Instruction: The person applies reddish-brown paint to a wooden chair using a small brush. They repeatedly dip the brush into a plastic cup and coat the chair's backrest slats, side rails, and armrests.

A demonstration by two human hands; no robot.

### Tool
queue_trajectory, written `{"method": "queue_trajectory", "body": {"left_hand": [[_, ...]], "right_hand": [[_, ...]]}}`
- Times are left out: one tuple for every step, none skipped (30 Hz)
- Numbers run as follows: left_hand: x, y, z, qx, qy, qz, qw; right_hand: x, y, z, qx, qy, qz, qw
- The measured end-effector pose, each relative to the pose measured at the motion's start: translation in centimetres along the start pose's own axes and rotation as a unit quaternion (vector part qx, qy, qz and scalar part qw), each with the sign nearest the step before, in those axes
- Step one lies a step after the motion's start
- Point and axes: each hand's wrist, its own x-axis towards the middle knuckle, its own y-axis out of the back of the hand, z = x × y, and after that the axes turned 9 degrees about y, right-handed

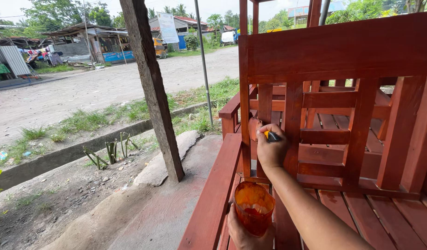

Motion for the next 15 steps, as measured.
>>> {"method": "queue_trajectory", "body": {"left_hand": [[-0.1,-0.2,-0.2,-0.007,0.001,0.007,1.0],[0.0,-0.4,-0.2,-0.016,0.01,0.011,1.0],[0.0,-0.5,-0.3,-0.025,0.019,0.015,0.999],[0.1,-0.5,-0.3,-0.034,0.027,0.019,0.999],[0.2,-0.5,-0.2,-0.029,0.024,0.017,0.999],[0.2,-0.4,-0.1,-0.022,0.024,0.014,0.999],[0.1,-0.1,0.0,-0.014,0.025,0.01,1.0],[0.0,0.0,0.1,-0.018,0.02,0.01,1.0],[-0.2,0.1,0.2,-0.022,0.017,0.007,1.0],[-0.4,0.2,0.2,-0.026,0.013,0.006,1.0],[-0.4,0.3,0.3,-0.023,0.017,-0.006,1.0],[-0.3,0.4,0.3,-0.02,0.021,-0.019,0.999],[-0.6,0.5,0.2,-0.015,0.029,-0.033,0.999],[-0.8,0.5,0.1,-0.015,0.017,-0.019,1.0],[-0.8,0.4,0.1,-0.016,0.005,-0.005,1.0]], "right_hand": [[1.5,-0.6,0.2,0.009,-0.007,-0.001,1.0],[3.1,-1.4,0.2,0.018,-0.014,-0.001,1.0],[4.7,-1.9,-0.1,-0.033,0.065,0.009,0.997],[6.4,-2.3,-0.5,-0.084,0.145,0.017,0.986],[8.6,-3.0,-0.9,-0.059,0.137,0.006,0.989],[10.5,-3.3,-1.4,-0.036,0.128,-0.007,0.991],[11.0,-3.2,-1.8,-0.014,0.116,-0.021,0.993],[10.9,-3.0,-2.2,-0.032,0.142,-0.024,0.989],[10.5,-2.4,-2.3,-0.053,0.168,-0.028,0.984],[9.5,-1.9,-2.2,-0.073,0.193,-0.032,0.978],[8.6,-1.4,-2.0,-0.057,0.164,-0.04,0.984],[7.2,-0.8,-1.5,-0.041,0.134,-0.049,0.989],[5.6,0.0,-0.9,-0.026,0.101,-0.059,0.993],[3.9,0.7,-0.2,-0.001,0.056,-0.065,0.996],[2.4,1.4,0.6,0.025,0.012,-0.071,0.997]]}}
